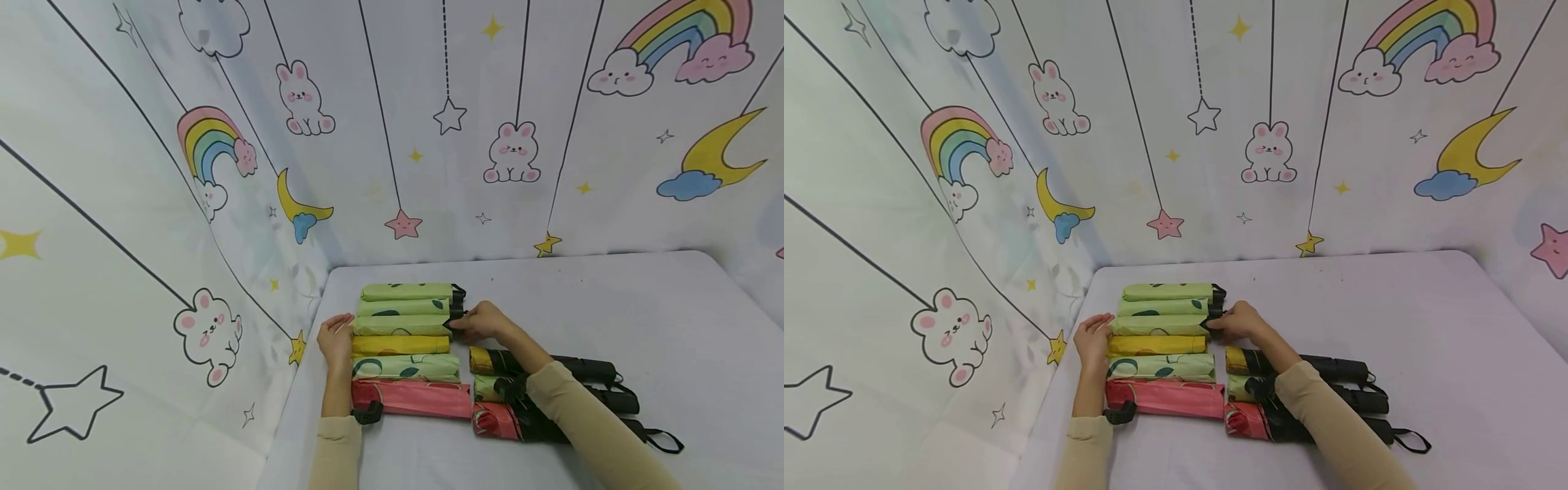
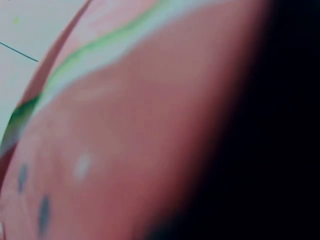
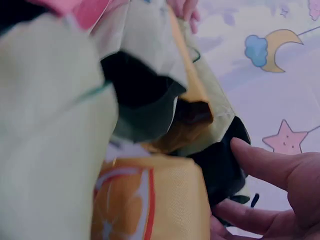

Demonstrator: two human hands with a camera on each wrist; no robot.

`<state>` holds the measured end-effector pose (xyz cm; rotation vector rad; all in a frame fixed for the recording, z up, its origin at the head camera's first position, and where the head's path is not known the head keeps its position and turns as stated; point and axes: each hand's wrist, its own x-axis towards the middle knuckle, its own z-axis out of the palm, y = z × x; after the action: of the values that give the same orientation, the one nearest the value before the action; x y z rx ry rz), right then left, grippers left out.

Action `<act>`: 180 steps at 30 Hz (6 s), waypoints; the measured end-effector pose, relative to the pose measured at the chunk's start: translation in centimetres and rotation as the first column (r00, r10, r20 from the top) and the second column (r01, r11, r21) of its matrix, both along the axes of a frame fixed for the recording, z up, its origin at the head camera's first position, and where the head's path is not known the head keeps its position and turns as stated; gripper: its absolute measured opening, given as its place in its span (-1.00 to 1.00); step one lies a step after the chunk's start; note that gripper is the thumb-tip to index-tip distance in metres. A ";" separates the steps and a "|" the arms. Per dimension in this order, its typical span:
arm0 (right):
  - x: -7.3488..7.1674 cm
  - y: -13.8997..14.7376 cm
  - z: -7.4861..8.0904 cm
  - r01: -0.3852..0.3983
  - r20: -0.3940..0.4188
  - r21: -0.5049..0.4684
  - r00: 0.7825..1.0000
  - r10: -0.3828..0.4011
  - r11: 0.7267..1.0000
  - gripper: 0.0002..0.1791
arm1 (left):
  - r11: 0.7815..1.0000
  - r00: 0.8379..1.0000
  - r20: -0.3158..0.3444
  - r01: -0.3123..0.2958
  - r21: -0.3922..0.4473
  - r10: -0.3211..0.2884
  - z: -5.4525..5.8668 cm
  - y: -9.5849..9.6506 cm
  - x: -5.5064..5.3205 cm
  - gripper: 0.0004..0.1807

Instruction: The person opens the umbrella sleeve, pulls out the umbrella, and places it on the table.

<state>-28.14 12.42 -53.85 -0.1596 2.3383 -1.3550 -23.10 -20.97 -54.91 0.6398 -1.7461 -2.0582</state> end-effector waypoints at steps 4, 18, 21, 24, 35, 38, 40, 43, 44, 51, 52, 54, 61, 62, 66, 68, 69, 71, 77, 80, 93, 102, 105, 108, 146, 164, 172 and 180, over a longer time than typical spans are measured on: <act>0.2 -0.3 0.4 0.028 0.073 -0.128 0.997 -0.019 0.991 -0.18 | 1.000 1.000 -0.002 0.003 0.014 -0.003 -0.3 -0.3 -0.1 -0.63; 0.8 -1.1 1.5 0.189 0.178 -0.342 0.975 -0.134 0.921 -0.46 | 0.999 0.999 -0.003 -0.048 0.021 0.048 -0.4 -0.7 0.1 -0.64; 0.9 -1.3 1.7 0.227 0.185 -0.362 0.968 -0.169 0.904 -0.46 | 0.998 0.999 -0.003 -0.047 0.040 0.047 -0.5 -0.7 0.2 -0.64; 1.0 -1.4 1.9 0.259 0.194 -0.391 0.961 -0.196 0.883 -0.41 | 0.998 0.999 0.001 -0.044 0.055 0.044 -0.6 -0.8 0.2 -0.63; 1.3 -0.5 2.0 0.290 0.216 -0.455 0.953 -0.212 0.842 -0.53 | 0.995 1.000 -0.009 -0.029 0.096 0.030 -0.2 -0.9 0.3 -0.62; 1.3 -0.2 1.9 0.292 0.219 -0.467 0.953 -0.211 0.835 -0.55 | 0.995 1.000 -0.007 -0.020 0.093 0.021 -0.1 -0.9 0.2 -0.62; 1.4 -0.1 1.9 0.293 0.216 -0.471 0.953 -0.213 0.832 -0.57 | 0.996 1.000 -0.005 -0.015 0.089 0.015 -0.1 -0.8 0.1 -0.62; 1.5 0.1 1.9 0.294 0.211 -0.474 0.953 -0.218 0.830 -0.59 | 0.996 1.000 -0.004 -0.015 0.086 0.015 -0.1 -0.8 0.1 -0.62; 1.5 0.2 1.9 0.298 0.211 -0.473 0.952 -0.221 0.829 -0.59 | 0.996 1.000 -0.005 -0.016 0.086 0.016 -0.1 -0.8 0.1 -0.62; 1.7 0.9 2.0 0.299 0.198 -0.489 0.953 -0.230 0.819 -0.50 | 0.995 0.999 -0.021 -0.022 0.101 0.024 0.0 -1.0 0.3 -0.61; 1.7 1.0 2.0 0.305 0.201 -0.493 0.951 -0.235 0.815 -0.51 | 0.994 0.999 -0.022 -0.023 0.102 0.025 0.0 -1.0 0.3 -0.61; 1.7 1.2 2.0 0.305 0.201 -0.506 0.951 -0.233 0.807 -0.52 | 0.994 0.999 -0.022 -0.023 0.106 0.026 -0.1 -1.1 0.3 -0.60; 1.8 1.7 2.4 0.313 0.195 -0.506 0.949 -0.246 0.804 -0.64 | 0.995 1.000 -0.019 -0.020 0.102 0.022 -0.2 -1.0 0.1 -0.62; 1.8 1.8 2.4 0.318 0.196 -0.505 0.948 -0.252 0.803 -0.64 | 0.995 1.000 -0.020 -0.020 0.101 0.022 -0.2 -1.0 0.1 -0.62; 1.9 2.1 2.6 0.321 0.196 -0.495 0.946 -0.256 0.807 -0.58 | 0.995 1.000 -0.016 -0.026 0.093 0.027 -0.3 -1.0 -0.1 -0.65; 2.0 2.3 2.6 0.328 0.201 -0.488 0.944 -0.262 0.809 -0.54 | 0.996 1.000 -0.011 -0.025 0.090 0.026 -0.4 -1.0 -0.1 -0.65; 2.0 2.4 2.7 0.326 0.199 -0.484 0.945 -0.261 0.812 -0.52 | 0.996 1.000 -0.010 -0.025 0.089 0.026 -0.4 -1.0 -0.1 -0.65; 2.1 2.6 2.7 0.331 0.201 -0.478 0.943 -0.265 0.814 -0.49 | 0.996 1.000 -0.009 -0.023 0.087 0.024 -0.3 -1.0 -0.1 -0.65; 2.2 3.2 2.8 0.346 0.222 -0.494 0.937 -0.269 0.798 -0.49 | 0.995 1.000 -0.014 -0.013 0.095 0.014 0.2 -1.0 0.1 -0.62; 2.1 3.5 2.7 0.356 0.235 -0.503 0.933 -0.272 0.788 -0.49 | 0.995 1.000 -0.011 -0.009 0.103 0.010 0.3 -1.0 0.1 -0.62; 2.4 4.5 2.7 0.376 0.235 -0.483 0.926 -0.296 0.791 -0.48 | 0.991 0.998 -0.050 -0.034 0.127 0.041 0.1 -0.7 0.1 -0.63; 3.0 5.4 2.6 0.336 0.205 -0.533 0.942 -0.267 0.776 -0.57 | 0.986 0.993 -0.099 -0.049 0.161 0.066 -0.1 -0.7 0.1 -0.61; 3.0 5.7 2.5 0.330 0.203 -0.539 0.944 -0.261 0.775 -0.62 | 0.986 0.993 -0.105 -0.044 0.161 0.061 -0.2 -0.7 0.2 -0.61; 3.1 5.8 2.4 0.349 0.218 -0.535 0.937 -0.274 0.769 -0.67 | 0.986 0.992 -0.111 -0.042 0.164 0.061 -0.2 -0.7 0.2 -0.60; 4.7 8.9 2.6 0.334 0.169 -0.510 0.942 -0.289 0.793 -0.39 | 0.979 0.991 -0.114 -0.045 0.199 0.069 -0.4 -0.6 0.1 -0.56; 5.5 10.4 3.1 0.312 0.162 -0.544 0.950 -0.267 0.779 -0.63 | 0.977 0.992 -0.120 -0.014 0.213 0.040 -0.4 -0.5 0.1 -0.54; 5.9 11.0 3.1 0.305 0.170 -0.558 0.952 -0.254 0.772 -0.71 | 0.978 0.993 -0.110 -0.017 0.207 0.041 -0.2 -0.4 0.2 -0.54; 6.2 11.3 2.7 0.287 0.151 -0.578 0.958 -0.245 0.764 -0.75 | 0.977 0.992 -0.119 -0.021 0.211 0.047 0.0 -0.3 0.2 -0.53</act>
<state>-21.90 23.75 -51.15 0.0412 1.8451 -2.1773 -22.86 -21.29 -54.87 0.5839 -1.4532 -2.2261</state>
